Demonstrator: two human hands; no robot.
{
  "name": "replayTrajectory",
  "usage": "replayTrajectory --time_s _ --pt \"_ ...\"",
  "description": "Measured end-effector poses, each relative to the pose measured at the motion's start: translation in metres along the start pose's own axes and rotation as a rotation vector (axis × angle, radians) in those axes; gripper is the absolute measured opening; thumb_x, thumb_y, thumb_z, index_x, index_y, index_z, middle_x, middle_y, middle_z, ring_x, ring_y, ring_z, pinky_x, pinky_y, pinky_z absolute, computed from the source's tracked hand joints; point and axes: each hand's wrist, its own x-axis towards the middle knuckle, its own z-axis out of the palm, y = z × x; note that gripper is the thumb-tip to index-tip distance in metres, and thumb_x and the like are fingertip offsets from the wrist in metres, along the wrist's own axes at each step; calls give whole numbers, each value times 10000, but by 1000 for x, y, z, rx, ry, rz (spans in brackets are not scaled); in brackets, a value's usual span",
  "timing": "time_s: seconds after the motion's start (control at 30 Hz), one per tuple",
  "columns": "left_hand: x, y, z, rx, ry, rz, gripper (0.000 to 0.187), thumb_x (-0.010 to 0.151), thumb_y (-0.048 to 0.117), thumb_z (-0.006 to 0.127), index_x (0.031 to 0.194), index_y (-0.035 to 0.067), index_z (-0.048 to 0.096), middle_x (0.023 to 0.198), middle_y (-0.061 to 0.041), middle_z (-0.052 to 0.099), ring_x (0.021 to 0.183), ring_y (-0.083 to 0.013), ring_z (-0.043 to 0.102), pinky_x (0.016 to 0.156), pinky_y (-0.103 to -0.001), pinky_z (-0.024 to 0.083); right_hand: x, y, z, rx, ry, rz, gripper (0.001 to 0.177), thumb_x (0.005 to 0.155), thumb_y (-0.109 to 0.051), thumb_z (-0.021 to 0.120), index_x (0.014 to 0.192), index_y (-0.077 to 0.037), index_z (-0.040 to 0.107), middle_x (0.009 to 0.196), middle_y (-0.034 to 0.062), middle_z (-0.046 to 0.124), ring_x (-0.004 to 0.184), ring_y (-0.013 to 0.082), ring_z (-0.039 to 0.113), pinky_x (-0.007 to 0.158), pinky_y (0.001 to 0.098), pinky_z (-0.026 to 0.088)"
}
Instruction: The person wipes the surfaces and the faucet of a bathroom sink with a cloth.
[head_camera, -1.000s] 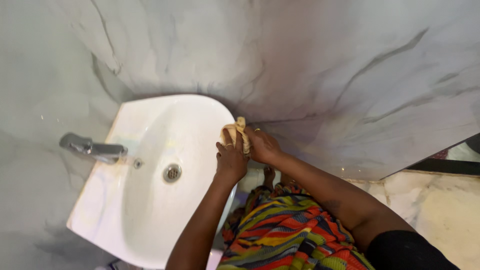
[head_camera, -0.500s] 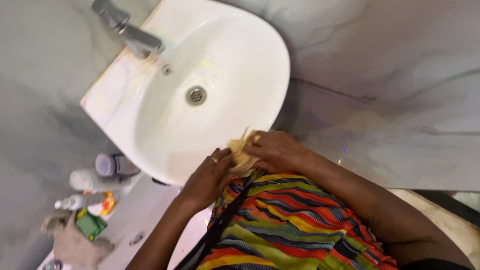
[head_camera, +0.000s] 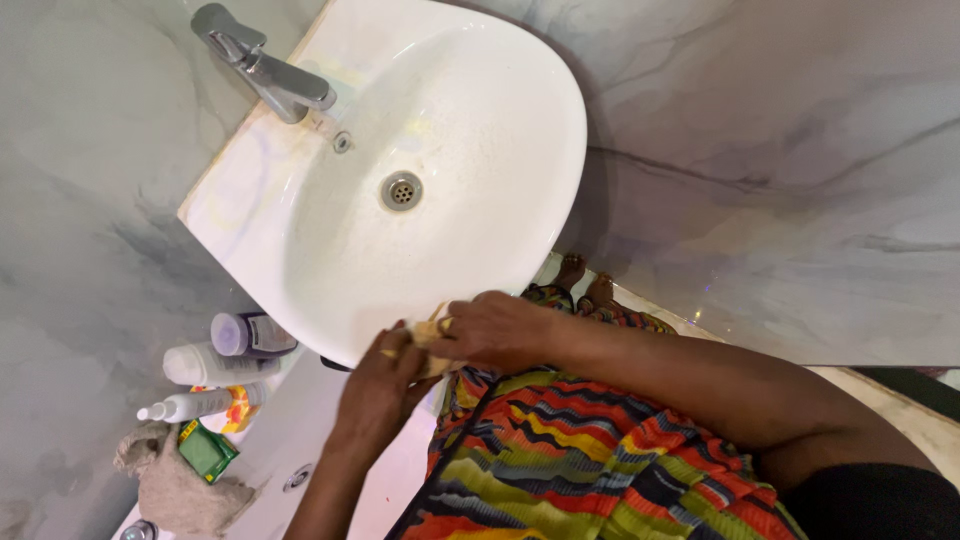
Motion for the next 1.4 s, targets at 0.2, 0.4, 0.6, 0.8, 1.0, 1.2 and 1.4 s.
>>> replayTrajectory --time_s 0.2,0.4,0.6,0.8,1.0,1.2,1.4 --pt "42 27 35 -48 -42 58 494 851 247 741 1255 10 584 1280 -287 551 1257 -484 519 1083 -539 455 -45 15 -24 13 38 258 266 896 -67 671 1149 -147 688 932 87 691 917 270 673 643 424 563" --pt "103 59 72 47 29 92 355 962 176 622 1282 36 558 1344 -292 497 1425 -532 393 1214 -583 312 -83 38 -34 29 258 527 396 777 -47 737 1163 -105 670 1040 138 699 955 344 671 683 465 561" --pt "151 85 70 237 120 279 732 878 144 604 1572 256 399 1662 -231 159 1500 -460 160 1148 -649 177 -110 47 -45 276 322 1013 643 843 33 636 1444 -143 488 1193 198 653 1010 391 667 758 482 567" --pt "205 89 89 477 -87 301 675 869 121 600 1513 35 413 1657 -318 72 1562 -438 111 1213 -628 77 -135 59 -42 83 678 1025 652 836 37 623 1452 -149 518 1239 207 654 1071 398 652 846 488 555" --pt "292 91 108 211 131 318 444 935 227 637 1247 -88 632 1628 -358 259 1548 -439 191 1218 -608 83 -146 60 -28 84 759 1009 529 821 -5 665 1330 -139 609 1246 155 666 1108 383 638 877 481 548" --pt "360 94 78 130 278 237 399 853 298 700 1089 -21 735 1513 -331 420 1497 -445 240 1204 -623 30 -145 67 -19 155 679 1054 525 855 -27 682 1363 -130 602 1221 187 653 1130 391 635 932 489 539" --pt "419 57 66 165 373 -8 226 949 223 664 1049 30 725 1122 -186 687 1206 -333 602 1295 -596 127 -130 62 -39 208 668 976 506 858 14 660 1349 -77 577 1376 198 607 1107 395 646 900 491 539"
